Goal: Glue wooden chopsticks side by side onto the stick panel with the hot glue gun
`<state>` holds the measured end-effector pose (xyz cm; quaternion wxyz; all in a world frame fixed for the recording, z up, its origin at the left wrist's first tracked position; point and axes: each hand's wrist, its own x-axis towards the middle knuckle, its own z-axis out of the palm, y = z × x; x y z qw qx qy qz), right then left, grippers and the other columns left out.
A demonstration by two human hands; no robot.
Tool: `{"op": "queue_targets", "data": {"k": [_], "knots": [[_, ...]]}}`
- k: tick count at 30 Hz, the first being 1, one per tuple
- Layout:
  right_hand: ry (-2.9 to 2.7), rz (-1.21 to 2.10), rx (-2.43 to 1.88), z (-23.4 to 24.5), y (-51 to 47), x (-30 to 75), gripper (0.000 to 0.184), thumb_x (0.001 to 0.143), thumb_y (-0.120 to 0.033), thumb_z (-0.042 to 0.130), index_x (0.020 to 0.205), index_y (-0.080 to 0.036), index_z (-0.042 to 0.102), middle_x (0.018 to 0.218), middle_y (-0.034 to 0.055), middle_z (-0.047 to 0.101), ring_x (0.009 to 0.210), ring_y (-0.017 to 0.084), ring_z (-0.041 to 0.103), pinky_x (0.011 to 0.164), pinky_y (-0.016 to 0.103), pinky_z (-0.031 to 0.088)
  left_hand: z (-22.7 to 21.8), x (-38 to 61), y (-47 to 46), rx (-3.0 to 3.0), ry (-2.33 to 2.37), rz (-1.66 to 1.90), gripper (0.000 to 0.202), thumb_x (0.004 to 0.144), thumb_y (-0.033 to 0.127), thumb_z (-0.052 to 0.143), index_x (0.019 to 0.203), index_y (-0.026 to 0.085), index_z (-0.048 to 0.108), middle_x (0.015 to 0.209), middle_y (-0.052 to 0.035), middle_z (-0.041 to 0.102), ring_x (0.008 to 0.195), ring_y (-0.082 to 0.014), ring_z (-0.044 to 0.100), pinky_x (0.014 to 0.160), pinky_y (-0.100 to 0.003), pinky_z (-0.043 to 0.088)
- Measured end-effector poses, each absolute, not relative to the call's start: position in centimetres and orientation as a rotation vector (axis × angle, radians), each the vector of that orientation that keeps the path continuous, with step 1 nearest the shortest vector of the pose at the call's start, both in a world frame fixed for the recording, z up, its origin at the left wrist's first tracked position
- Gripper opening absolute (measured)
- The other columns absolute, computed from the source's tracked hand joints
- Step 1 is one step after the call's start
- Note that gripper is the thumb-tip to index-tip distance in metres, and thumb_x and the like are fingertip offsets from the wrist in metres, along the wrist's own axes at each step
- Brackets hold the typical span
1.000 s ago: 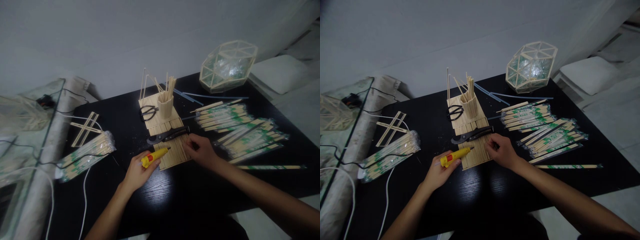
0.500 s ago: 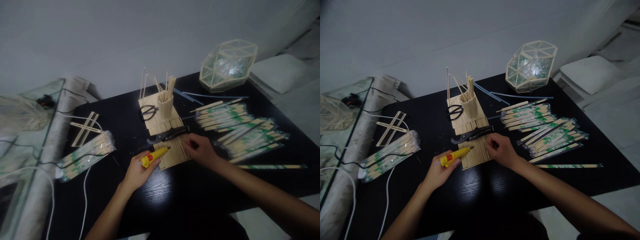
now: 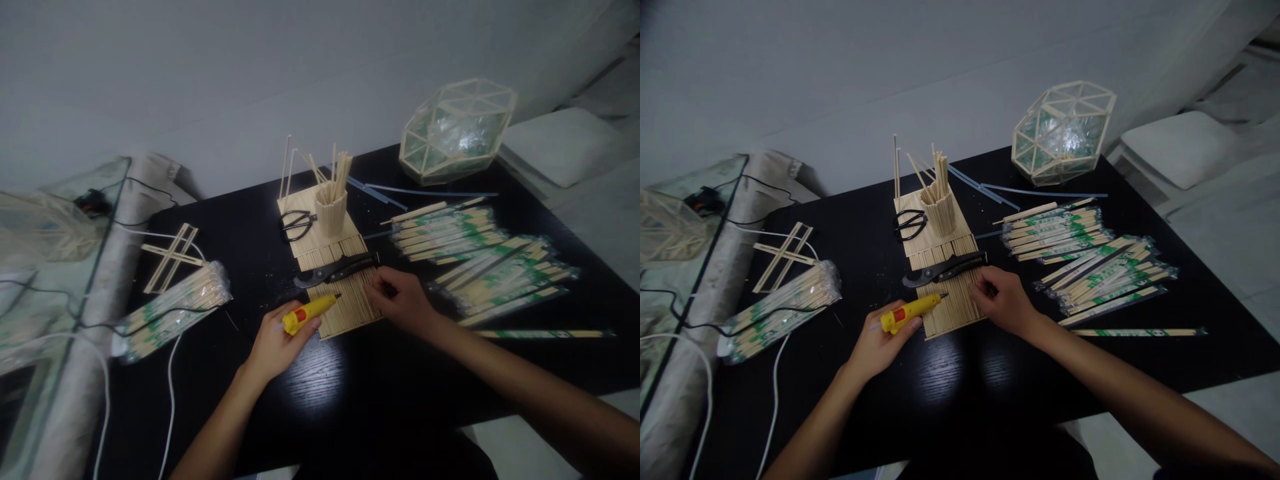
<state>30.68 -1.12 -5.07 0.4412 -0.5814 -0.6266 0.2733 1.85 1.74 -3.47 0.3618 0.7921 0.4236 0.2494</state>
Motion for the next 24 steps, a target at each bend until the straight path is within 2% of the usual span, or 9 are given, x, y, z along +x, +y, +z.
{"op": "queue_targets", "data": {"k": [24], "knots": [[-1.560,0.678,-1.449,-5.05,-1.06,30.69,0.034,0.092,-0.028,0.063,0.066,-0.025,0.042,0.059,-0.0056,0.043,0.055,0.013,0.039,0.055,0.029,0.034,-3.85,1.71,1.72,2.008,1.113,0.657,0.037,0.106,0.045,0.069,0.078,0.022,0.065,0.072,0.0007,0.064,0.060,-0.0157,0.062,0.057,-0.027,0.050]]}}
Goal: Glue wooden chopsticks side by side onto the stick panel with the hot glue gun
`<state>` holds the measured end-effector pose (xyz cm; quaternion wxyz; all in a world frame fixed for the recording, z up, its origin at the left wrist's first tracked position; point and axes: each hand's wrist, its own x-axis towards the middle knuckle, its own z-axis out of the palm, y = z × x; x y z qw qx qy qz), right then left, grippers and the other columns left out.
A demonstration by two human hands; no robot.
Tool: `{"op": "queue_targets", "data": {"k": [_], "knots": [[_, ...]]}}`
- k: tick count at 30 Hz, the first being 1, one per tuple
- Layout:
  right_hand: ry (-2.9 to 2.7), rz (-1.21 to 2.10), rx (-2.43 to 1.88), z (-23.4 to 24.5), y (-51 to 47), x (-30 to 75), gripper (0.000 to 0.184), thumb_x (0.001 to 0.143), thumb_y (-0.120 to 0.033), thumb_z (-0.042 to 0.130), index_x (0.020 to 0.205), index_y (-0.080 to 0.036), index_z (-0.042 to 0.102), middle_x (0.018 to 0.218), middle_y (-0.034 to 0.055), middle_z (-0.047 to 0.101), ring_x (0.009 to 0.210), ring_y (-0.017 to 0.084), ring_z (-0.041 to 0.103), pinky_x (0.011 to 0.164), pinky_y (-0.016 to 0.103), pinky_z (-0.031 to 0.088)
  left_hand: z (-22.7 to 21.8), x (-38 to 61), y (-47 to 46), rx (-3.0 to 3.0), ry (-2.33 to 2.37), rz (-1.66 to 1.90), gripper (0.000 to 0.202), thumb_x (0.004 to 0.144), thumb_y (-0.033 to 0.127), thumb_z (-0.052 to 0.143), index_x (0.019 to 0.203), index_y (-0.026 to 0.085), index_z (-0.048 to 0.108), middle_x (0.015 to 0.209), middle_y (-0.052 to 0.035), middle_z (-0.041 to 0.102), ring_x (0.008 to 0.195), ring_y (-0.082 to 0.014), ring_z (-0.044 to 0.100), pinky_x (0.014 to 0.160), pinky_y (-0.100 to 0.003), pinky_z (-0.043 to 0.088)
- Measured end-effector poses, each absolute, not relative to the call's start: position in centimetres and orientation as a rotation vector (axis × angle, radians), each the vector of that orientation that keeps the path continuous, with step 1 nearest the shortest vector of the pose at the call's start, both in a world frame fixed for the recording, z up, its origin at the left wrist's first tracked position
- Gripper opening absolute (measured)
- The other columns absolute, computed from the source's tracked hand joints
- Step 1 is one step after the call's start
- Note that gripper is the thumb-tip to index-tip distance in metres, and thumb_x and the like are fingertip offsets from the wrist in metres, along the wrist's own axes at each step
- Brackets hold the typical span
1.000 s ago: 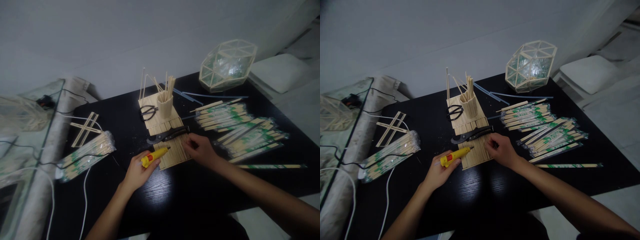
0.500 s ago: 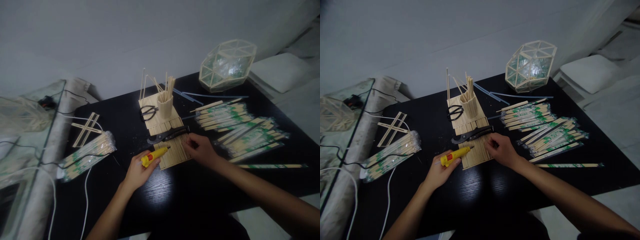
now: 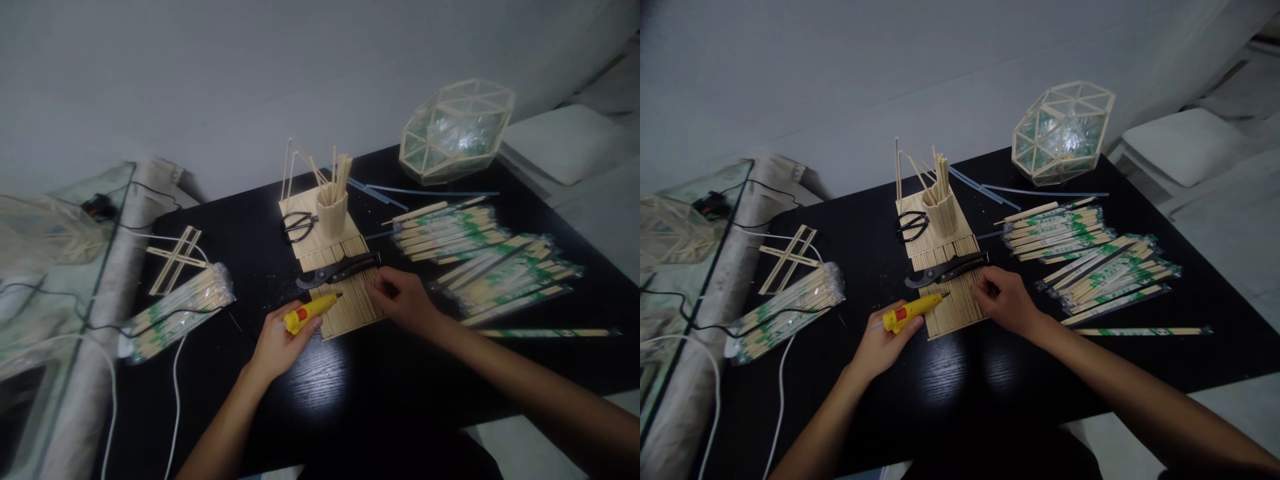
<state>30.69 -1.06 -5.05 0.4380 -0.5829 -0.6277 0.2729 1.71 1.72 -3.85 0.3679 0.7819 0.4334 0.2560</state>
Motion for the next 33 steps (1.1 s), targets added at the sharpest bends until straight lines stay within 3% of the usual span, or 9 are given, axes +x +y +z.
{"op": "queue_targets", "data": {"k": [33], "knots": [[-1.575,0.660,-1.423,-5.27,-1.06,30.81,0.034,0.092,-0.025,0.063,0.066,-0.025,0.042,0.060,-0.0057,0.045,0.054,0.013,0.039,0.056,0.029,0.033,-4.47,1.38,1.90,2.000,1.112,0.670,0.037,0.107,0.047,0.068,0.080,0.022,0.071,0.076,-0.0017,0.072,0.063,-0.0176,0.066,0.061,-0.029,0.052]]}}
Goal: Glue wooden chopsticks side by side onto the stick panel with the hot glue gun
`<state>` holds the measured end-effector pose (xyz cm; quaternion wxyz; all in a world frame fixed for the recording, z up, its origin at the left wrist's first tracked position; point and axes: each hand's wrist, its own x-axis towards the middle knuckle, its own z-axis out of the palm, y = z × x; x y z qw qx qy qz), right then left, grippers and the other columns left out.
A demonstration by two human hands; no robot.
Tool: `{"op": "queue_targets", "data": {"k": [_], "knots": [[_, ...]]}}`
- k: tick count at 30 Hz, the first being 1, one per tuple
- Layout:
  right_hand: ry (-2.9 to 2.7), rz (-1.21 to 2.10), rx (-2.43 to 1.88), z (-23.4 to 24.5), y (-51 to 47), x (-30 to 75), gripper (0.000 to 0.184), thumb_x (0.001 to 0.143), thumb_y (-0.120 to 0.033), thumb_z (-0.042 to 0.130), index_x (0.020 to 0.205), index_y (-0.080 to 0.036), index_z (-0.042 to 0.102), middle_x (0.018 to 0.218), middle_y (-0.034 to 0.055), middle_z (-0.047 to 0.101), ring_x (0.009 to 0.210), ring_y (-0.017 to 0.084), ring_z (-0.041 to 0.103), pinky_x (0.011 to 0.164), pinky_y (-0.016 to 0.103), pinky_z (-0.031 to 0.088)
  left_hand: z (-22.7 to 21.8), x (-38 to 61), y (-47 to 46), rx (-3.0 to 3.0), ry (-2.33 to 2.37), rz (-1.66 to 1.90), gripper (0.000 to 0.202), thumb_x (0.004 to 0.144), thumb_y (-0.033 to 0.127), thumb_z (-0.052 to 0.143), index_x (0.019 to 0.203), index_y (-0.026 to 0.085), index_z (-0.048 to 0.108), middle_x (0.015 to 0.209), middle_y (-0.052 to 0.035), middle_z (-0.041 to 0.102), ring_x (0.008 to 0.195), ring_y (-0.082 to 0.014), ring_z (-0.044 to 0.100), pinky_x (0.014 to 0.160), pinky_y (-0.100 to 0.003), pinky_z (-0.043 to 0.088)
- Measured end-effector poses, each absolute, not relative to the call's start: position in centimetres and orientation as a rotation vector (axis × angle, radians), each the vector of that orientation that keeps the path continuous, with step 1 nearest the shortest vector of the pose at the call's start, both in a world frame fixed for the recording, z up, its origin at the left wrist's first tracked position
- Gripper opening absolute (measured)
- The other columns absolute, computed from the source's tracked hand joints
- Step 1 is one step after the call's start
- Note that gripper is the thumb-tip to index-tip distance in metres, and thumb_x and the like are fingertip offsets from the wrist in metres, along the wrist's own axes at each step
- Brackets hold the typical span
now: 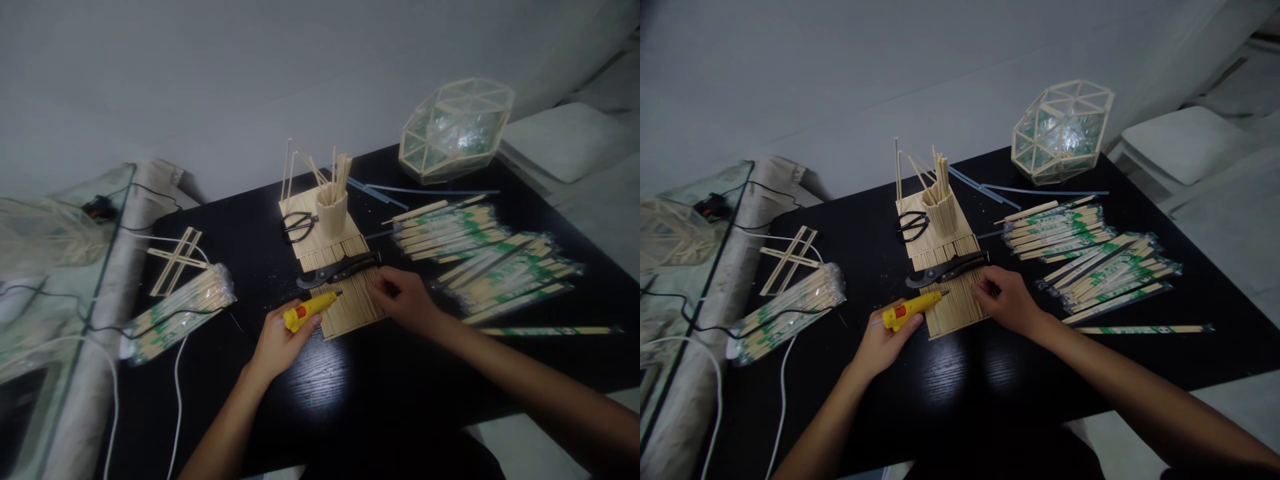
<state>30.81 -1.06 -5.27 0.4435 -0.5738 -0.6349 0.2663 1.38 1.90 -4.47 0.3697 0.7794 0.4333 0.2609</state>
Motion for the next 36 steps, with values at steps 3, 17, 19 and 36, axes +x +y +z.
{"op": "queue_targets", "data": {"k": [3,17,19,36], "knots": [[-1.573,0.660,-1.424,-5.20,-1.04,30.79,0.034,0.092,-0.027,0.063,0.065,-0.025,0.043,0.059,-0.0059,0.044,0.054,0.012,0.040,0.055,0.029,0.033,-4.48,1.40,1.89,1.995,1.106,0.670,0.037,0.107,0.047,0.068,0.081,0.021,0.072,0.077,-0.0017,0.073,0.064,-0.0177,0.067,0.062,-0.028,0.052],[-1.569,0.673,-1.437,-5.12,-1.08,30.77,0.034,0.092,-0.027,0.063,0.065,-0.025,0.043,0.059,-0.0057,0.044,0.054,0.013,0.039,0.055,0.028,0.033,-4.74,1.19,1.82,1.988,1.121,0.660,0.032,0.106,0.043,0.070,0.082,0.021,0.072,0.078,-0.0008,0.073,0.065,-0.0170,0.066,0.062,-0.028,0.052],[-1.572,0.674,-1.434,-5.16,-1.07,30.80,0.034,0.092,-0.027,0.063,0.065,-0.025,0.043,0.059,-0.0060,0.044,0.053,0.012,0.039,0.055,0.028,0.033,-4.76,1.19,1.88,1.994,1.113,0.658,0.033,0.106,0.043,0.070,0.082,0.021,0.071,0.077,-0.0004,0.071,0.064,-0.0165,0.066,0.063,-0.027,0.052],[-1.572,0.687,-1.451,-5.15,-1.00,30.82,0.033,0.092,-0.028,0.063,0.065,-0.025,0.043,0.059,-0.0060,0.043,0.054,0.012,0.038,0.056,0.028,0.033,-4.56,1.26,1.84,1.996,1.119,0.659,0.037,0.108,0.047,0.067,0.080,0.022,0.069,0.077,-0.0018,0.072,0.065,-0.0179,0.066,0.061,-0.028,0.051]]}}
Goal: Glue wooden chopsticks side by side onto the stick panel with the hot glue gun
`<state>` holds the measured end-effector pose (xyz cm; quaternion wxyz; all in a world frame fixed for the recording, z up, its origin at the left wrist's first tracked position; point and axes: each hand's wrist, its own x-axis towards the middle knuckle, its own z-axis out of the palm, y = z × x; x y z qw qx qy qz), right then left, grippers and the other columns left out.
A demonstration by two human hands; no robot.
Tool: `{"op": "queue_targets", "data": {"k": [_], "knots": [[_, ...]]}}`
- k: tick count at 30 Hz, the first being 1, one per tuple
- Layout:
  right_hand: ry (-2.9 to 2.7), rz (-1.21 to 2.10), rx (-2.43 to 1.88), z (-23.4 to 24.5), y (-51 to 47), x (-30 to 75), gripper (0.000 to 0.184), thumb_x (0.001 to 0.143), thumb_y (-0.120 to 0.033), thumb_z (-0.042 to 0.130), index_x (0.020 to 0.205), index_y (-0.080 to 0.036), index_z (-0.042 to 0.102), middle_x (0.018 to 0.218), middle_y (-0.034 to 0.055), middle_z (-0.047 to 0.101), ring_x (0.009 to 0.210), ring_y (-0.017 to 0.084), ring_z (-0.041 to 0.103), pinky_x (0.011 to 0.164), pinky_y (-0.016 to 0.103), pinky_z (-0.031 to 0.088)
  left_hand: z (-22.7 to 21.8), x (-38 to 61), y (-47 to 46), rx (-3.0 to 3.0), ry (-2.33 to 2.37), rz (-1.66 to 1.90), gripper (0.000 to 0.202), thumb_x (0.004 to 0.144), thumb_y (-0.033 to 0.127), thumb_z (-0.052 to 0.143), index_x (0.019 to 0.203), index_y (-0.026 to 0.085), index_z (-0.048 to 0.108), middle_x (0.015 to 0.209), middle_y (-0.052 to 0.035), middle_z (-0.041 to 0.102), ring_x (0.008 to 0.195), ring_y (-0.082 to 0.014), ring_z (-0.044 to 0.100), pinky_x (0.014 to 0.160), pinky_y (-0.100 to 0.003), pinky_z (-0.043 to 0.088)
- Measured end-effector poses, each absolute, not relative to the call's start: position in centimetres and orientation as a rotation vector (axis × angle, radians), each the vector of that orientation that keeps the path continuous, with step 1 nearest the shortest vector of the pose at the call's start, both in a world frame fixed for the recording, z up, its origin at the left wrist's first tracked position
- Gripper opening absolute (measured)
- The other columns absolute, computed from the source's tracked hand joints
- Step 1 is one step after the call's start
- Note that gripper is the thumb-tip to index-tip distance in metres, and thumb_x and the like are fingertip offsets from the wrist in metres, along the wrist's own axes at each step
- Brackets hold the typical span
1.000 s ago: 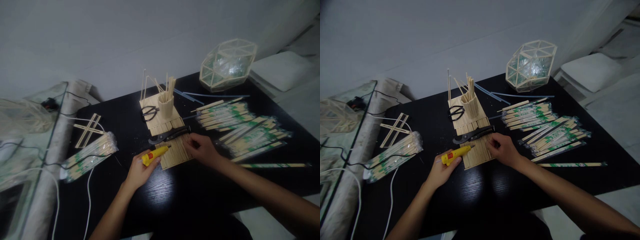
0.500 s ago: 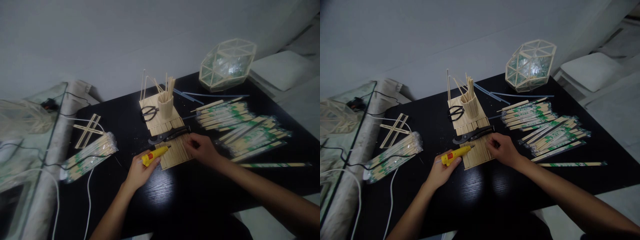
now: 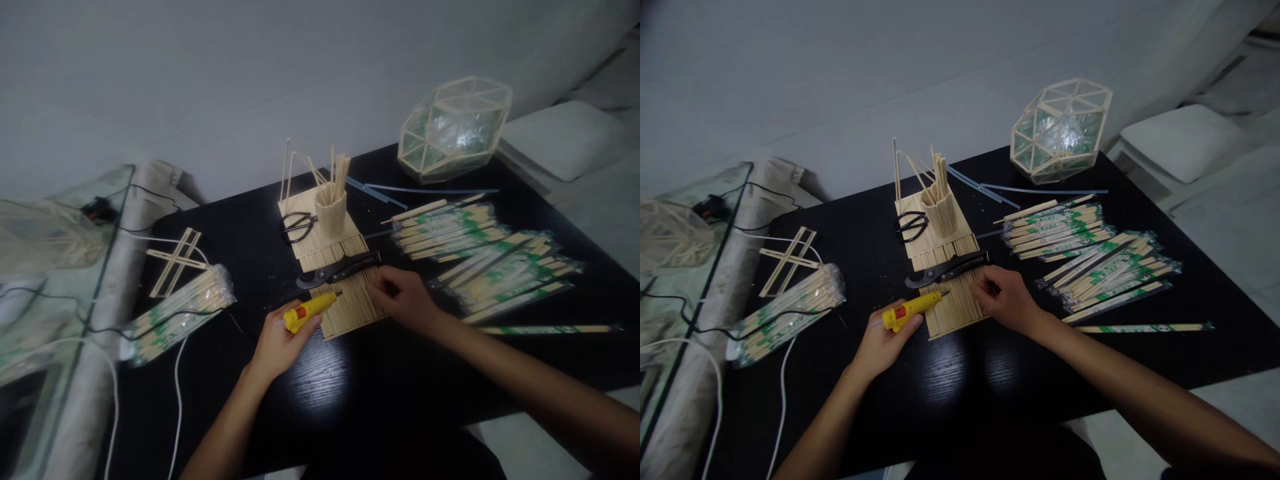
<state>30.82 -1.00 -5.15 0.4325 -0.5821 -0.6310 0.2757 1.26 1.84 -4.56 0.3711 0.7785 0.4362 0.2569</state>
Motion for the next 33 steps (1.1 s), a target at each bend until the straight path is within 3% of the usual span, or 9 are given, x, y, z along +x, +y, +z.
{"op": "queue_targets", "data": {"k": [33], "knots": [[-1.554,0.696,-1.463,-5.02,-0.94,30.80,0.034,0.091,-0.030,0.063,0.064,-0.025,0.044,0.058,-0.0061,0.043,0.053,0.012,0.039,0.055,0.029,0.033,-4.51,1.27,1.72,1.987,1.123,0.645,0.032,0.106,0.045,0.070,0.083,0.022,0.072,0.075,-0.0009,0.071,0.064,-0.0179,0.066,0.063,-0.029,0.053]]}}
